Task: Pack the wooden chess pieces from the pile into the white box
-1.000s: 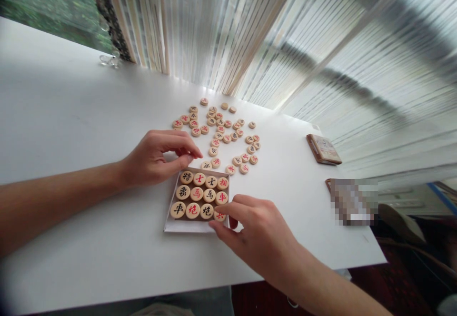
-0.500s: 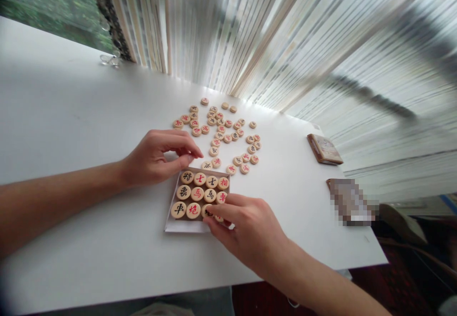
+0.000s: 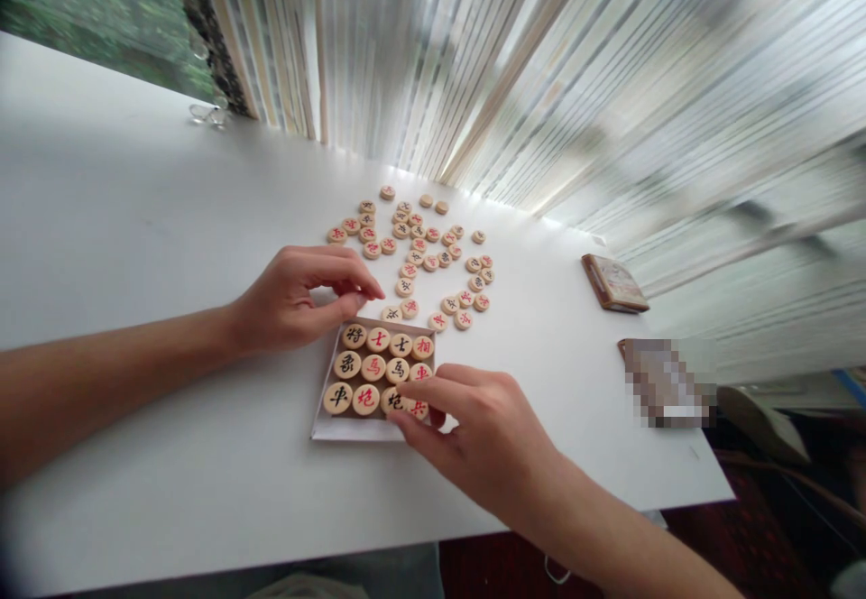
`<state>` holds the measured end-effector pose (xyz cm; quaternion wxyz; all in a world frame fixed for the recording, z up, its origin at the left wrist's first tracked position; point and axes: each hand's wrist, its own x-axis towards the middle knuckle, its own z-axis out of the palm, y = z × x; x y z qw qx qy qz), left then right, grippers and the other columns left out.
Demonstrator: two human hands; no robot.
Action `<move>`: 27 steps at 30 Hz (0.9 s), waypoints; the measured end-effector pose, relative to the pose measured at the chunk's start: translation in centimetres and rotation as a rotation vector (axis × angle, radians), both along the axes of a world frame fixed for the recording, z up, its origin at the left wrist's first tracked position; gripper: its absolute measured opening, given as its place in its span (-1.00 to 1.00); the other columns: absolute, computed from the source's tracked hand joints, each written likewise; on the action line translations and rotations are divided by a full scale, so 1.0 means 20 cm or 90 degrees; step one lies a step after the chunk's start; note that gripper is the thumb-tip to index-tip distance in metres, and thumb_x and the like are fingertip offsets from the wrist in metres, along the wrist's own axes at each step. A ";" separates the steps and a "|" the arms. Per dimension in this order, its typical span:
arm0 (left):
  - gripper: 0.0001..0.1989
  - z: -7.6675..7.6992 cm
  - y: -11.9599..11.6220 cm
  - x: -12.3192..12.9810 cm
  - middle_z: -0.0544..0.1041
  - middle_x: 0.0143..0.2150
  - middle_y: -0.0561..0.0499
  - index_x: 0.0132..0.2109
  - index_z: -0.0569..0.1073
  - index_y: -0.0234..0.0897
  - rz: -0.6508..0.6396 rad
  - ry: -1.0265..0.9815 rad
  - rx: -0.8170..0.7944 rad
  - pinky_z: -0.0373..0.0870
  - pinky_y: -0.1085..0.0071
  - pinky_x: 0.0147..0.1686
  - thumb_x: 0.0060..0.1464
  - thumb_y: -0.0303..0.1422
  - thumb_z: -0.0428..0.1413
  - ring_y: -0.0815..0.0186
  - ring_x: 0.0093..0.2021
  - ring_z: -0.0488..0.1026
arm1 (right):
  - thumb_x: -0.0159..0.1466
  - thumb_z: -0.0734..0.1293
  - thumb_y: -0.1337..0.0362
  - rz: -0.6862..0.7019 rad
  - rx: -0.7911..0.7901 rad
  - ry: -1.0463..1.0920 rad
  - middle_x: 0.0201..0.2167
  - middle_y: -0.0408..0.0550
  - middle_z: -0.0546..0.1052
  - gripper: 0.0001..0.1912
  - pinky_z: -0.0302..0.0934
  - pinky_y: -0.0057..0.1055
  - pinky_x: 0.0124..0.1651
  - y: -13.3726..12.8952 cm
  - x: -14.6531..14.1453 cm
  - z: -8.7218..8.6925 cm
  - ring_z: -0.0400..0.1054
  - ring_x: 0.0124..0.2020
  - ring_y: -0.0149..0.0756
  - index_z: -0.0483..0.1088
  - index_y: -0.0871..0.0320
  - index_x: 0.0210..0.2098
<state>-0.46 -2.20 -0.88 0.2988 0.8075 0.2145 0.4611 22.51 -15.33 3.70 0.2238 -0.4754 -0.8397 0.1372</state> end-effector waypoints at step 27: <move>-0.69 0.00 0.10 -0.10 0.63 -0.44 0.00 -0.27 0.69 -0.30 0.266 0.052 -0.124 0.28 0.41 -0.42 0.25 -0.22 0.12 0.26 -0.41 0.49 | 0.25 0.41 0.21 -0.257 0.064 0.259 -0.43 -0.02 0.65 -0.78 0.20 -0.40 -0.44 0.67 0.53 -0.26 0.33 -0.51 -0.35 0.69 0.19 -0.28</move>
